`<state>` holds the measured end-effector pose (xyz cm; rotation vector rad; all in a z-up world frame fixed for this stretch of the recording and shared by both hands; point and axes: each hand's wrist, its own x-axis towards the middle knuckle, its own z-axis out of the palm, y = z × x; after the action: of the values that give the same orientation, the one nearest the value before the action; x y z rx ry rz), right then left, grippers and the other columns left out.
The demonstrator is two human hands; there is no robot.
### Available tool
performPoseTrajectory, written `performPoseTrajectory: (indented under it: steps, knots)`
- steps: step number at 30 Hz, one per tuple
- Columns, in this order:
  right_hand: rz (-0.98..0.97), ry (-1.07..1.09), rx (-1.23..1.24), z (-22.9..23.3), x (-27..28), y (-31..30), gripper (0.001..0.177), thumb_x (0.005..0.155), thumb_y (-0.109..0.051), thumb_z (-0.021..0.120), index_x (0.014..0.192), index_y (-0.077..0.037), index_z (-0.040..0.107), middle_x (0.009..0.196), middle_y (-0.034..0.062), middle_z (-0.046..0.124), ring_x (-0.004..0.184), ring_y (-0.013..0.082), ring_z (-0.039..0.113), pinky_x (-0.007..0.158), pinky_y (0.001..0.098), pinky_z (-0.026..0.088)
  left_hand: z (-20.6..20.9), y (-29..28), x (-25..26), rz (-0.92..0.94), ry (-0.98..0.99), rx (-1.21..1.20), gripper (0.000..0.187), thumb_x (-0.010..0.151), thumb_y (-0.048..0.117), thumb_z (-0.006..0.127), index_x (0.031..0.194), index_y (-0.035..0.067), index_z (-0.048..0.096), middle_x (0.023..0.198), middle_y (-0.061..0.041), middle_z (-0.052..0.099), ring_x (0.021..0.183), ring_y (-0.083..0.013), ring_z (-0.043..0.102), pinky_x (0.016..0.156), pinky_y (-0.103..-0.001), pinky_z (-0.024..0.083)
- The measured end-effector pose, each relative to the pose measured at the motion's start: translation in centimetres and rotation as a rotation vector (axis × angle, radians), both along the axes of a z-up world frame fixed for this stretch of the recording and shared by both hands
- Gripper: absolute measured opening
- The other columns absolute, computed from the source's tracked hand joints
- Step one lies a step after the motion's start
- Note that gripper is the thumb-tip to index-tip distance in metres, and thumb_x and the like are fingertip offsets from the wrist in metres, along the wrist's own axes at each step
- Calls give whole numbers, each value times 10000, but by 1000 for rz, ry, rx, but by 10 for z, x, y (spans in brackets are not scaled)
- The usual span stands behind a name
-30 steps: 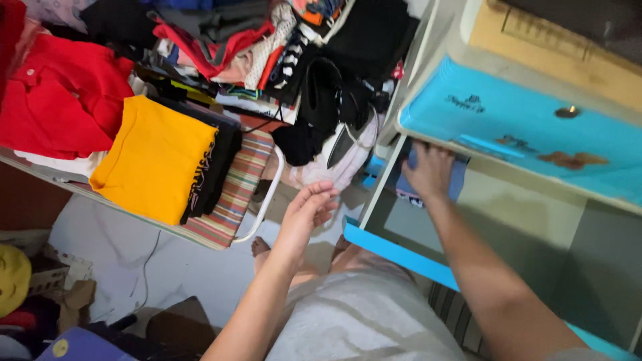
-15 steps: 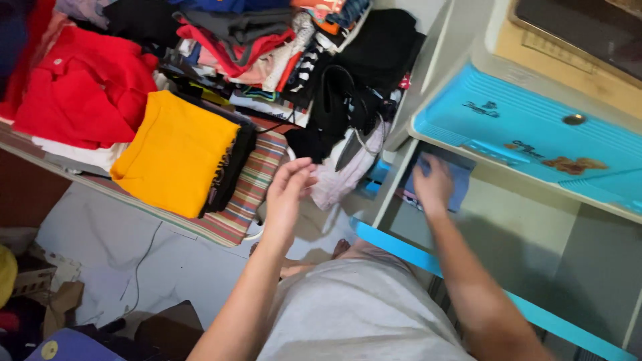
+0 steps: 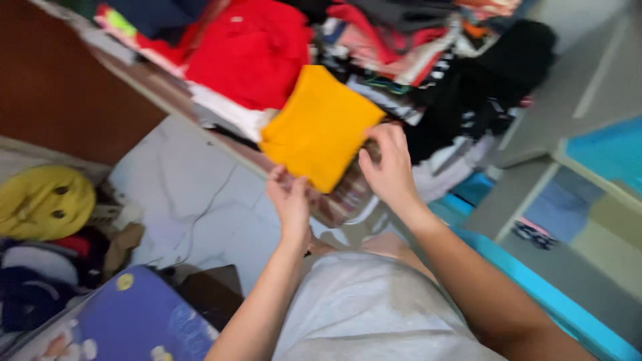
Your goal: Transfer folded clothes from a stack into a dresser drawer.
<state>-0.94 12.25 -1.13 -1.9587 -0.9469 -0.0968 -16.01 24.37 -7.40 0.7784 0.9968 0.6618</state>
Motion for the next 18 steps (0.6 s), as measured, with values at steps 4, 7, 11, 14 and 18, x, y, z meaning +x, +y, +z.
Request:
performPoseTrajectory:
  steps: [4, 7, 11, 14, 18]
  knots:
    - [-181, 206, 102, -56, -4, 50, 546, 833, -48, 762, 1316, -37, 509, 1227, 164, 525, 1053, 258, 589, 898, 352, 516, 14, 35, -13, -10, 13, 122, 618, 838, 62, 661, 1386, 135, 386, 1313, -25, 538, 1031, -182, 618, 811, -364, 529]
    - [-381, 366, 274, -72, -3, 59, 601, 831, -24, 789, 1344, -37, 476, 1240, 129, 504, 1054, 225, 581, 915, 335, 529, 56, 55, -21, -83, 308, 1044, 708, 802, 45, 753, 1428, 13, 424, 1350, -232, 483, 1233, -396, 503, 1067, -481, 414]
    - [-397, 822, 479, -69, -9, 52, 441, 884, -79, 756, 1257, -29, 527, 1162, 88, 605, 1029, 179, 612, 908, 309, 523, 70, 65, -12, -408, 262, 1291, 581, 831, 93, 751, 1368, 112, 529, 1444, -158, 572, 1367, -373, 537, 1170, -464, 426]
    - [-323, 977, 516, -37, -24, 57, 310, 936, -150, 682, 1204, -19, 595, 1144, 92, 656, 1022, 181, 624, 910, 325, 501, 86, 56, 7, -623, 186, 1224, 723, 760, 151, 795, 1390, 35, 461, 1414, -211, 535, 1318, -407, 510, 1105, -472, 418]
    - [-54, 669, 390, -41, -57, 62, 327, 1000, -201, 578, 1250, 5, 628, 1276, 113, 597, 1180, 197, 584, 1044, 349, 449, 78, 53, 24, -643, 293, 1126, 892, 672, 229, 839, 1391, -54, 392, 1284, -288, 526, 1181, -479, 529, 992, -497, 448]
